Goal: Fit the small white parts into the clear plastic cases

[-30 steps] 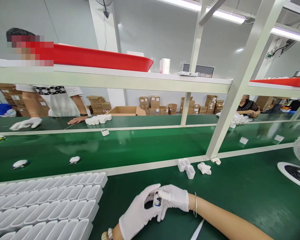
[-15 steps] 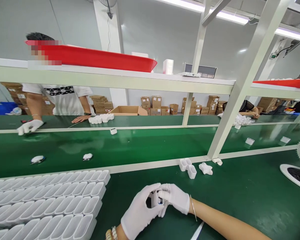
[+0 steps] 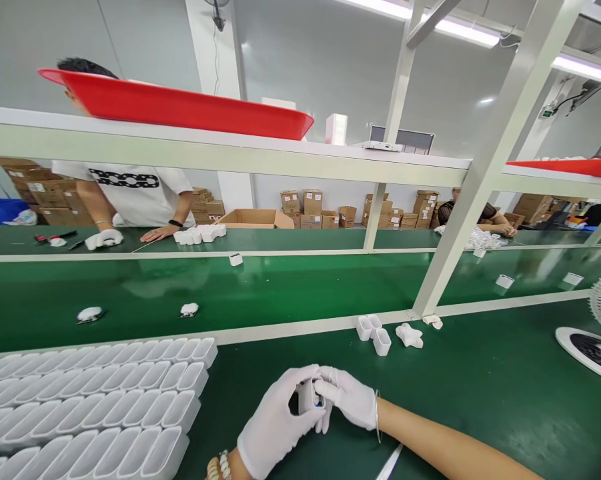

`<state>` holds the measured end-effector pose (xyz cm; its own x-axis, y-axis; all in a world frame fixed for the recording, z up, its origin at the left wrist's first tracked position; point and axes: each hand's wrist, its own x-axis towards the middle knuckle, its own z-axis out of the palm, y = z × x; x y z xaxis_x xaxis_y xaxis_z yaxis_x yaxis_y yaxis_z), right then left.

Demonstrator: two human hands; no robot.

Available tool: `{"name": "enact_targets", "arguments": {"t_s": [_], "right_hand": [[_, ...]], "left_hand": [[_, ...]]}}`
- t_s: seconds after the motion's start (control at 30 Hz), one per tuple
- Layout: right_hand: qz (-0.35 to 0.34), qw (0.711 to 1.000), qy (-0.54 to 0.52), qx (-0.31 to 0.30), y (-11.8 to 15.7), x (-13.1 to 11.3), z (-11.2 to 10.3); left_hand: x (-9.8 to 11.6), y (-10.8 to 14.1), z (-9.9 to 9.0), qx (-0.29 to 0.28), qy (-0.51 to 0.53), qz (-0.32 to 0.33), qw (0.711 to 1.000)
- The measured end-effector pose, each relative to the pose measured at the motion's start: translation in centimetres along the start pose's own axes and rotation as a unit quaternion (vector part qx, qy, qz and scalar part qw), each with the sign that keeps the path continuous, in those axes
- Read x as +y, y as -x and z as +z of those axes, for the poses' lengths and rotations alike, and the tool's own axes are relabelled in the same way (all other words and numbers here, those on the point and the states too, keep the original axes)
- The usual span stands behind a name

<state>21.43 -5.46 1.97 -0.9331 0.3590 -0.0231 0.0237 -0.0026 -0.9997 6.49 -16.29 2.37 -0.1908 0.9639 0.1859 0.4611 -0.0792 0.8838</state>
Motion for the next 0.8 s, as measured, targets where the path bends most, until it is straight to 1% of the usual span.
{"name": "enact_targets", "arguments": {"t_s": [0.17,0.37,0.8], "right_hand": [[-0.023,1.0,0.003,-0.013,0.32,-0.65,-0.26],[-0.029,0.999,-0.002,-0.03,0.18,-0.28,-0.23],[-0.022,1.0,-0.004,-0.021,-0.01,0.01,-0.26]], "left_hand": [[-0.23,0.05,-0.01,-0.004,0.005,-0.002,1.0],[-0.32,0.04,-0.02,0.004,0.009,0.006,1.0],[-0.17,0.05,-0.01,0.001,-0.005,-0.002,1.0]]}}
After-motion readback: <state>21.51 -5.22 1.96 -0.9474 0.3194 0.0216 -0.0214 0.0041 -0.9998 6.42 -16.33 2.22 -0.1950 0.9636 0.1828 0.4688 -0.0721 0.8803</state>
